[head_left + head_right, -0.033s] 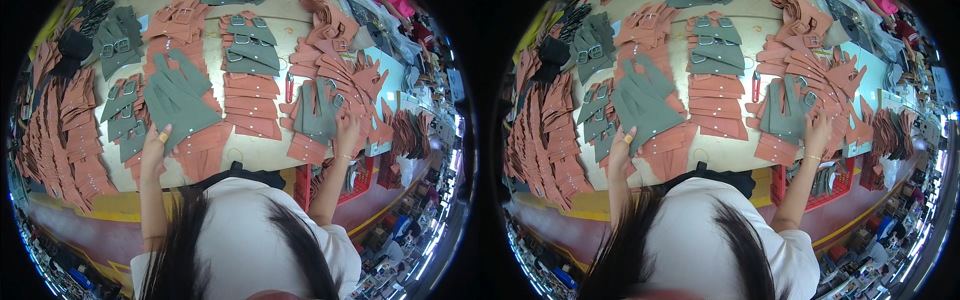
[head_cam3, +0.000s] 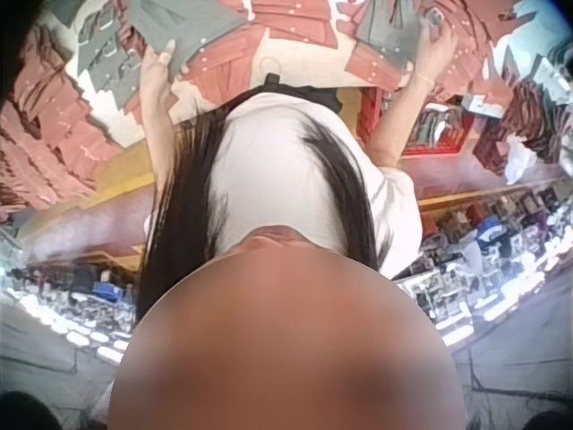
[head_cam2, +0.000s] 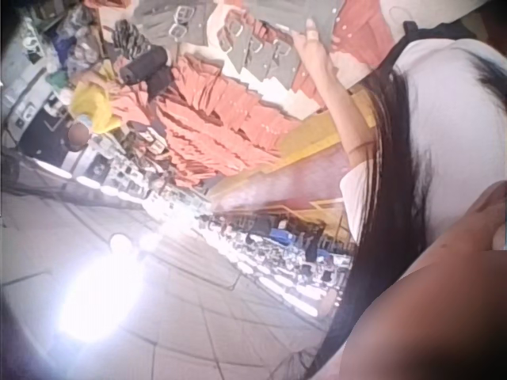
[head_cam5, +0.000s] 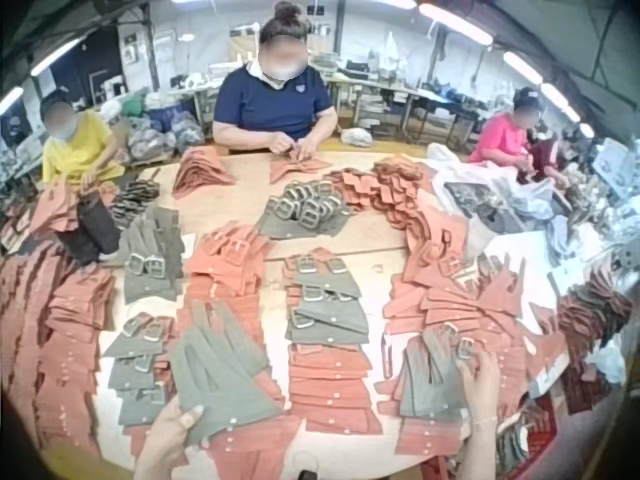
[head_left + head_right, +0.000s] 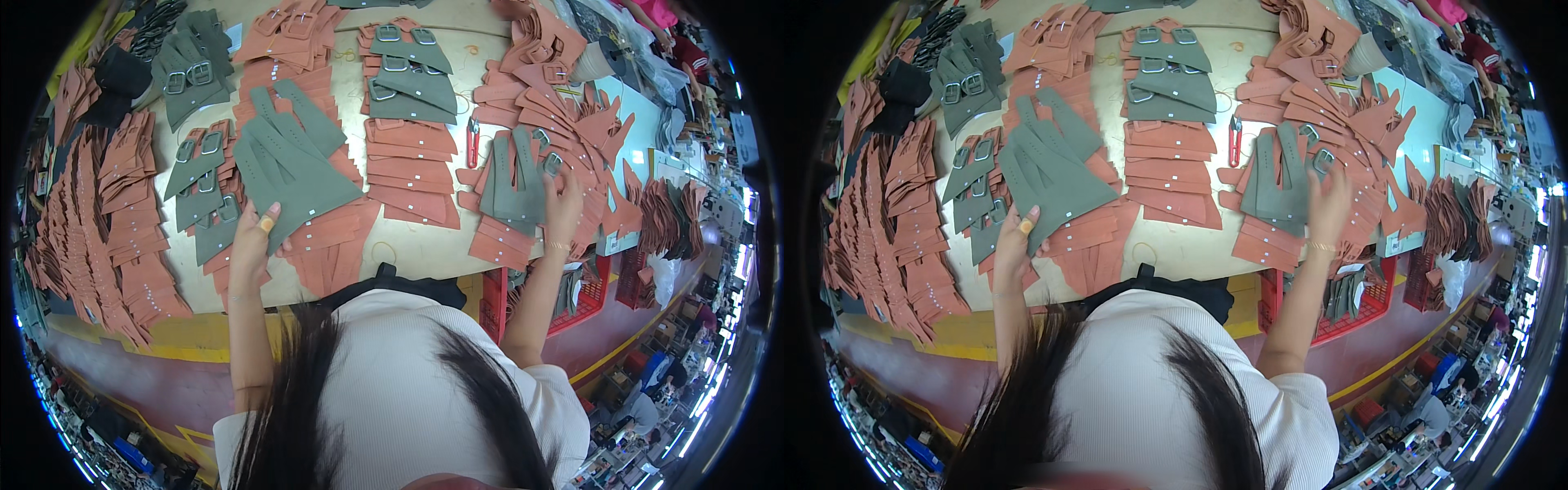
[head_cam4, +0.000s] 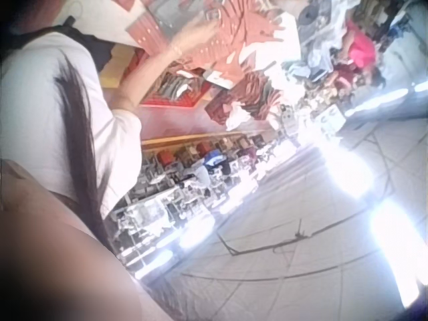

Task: The person repeatedly picks up green fabric belt pieces with metal buckles and places them onto stacks of pink fabric pieces on a table. The person aligns and stacks the pieces in neat piles throughout the clip.

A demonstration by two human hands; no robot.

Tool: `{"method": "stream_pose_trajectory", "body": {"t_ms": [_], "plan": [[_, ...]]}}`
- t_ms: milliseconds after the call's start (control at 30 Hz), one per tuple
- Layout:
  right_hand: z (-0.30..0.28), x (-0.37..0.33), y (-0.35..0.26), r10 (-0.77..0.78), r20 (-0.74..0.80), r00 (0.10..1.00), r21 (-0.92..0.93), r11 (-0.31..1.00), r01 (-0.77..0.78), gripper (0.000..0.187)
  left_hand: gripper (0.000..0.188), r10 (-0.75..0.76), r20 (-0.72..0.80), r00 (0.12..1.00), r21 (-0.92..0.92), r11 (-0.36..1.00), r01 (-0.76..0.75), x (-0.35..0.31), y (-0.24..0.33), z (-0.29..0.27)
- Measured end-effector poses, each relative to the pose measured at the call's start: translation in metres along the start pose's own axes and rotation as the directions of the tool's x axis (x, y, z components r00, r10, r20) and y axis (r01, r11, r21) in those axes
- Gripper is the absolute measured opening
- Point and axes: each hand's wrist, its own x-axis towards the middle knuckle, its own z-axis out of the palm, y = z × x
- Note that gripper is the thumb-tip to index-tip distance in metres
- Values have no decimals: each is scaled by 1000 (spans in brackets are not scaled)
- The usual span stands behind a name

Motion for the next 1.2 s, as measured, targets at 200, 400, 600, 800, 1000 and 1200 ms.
{"method": "stream_pose_trajectory", "body": {"t_ms": [200,400,600,800,1000,1200], "plan": [[115,86,-150,-582,-219,783,180,765,618,28,34,31,-16,999,2,1000,-31,1,-5,0],[161,138,-206,-548,115,829,86,837,541,21,39,72,-115,991,-4,997,-73,-2,-17,2],[94,151,-233,-570,-107,814,236,781,578,14,39,36,-33,999,-106,994,-39,-2,-13,-5],[51,33,-274,-812,-174,557,587,369,721,16,46,-37,11,999,-244,969,38,-3,-8,-11],[65,-66,-293,-994,5,110,643,87,761,12,51,-98,59,993,-362,925,112,-2,-1,-9],[93,-45,-372,-991,-43,123,573,76,816,20,47,54,-24,998,-167,984,-57,-2,0,3]]}}
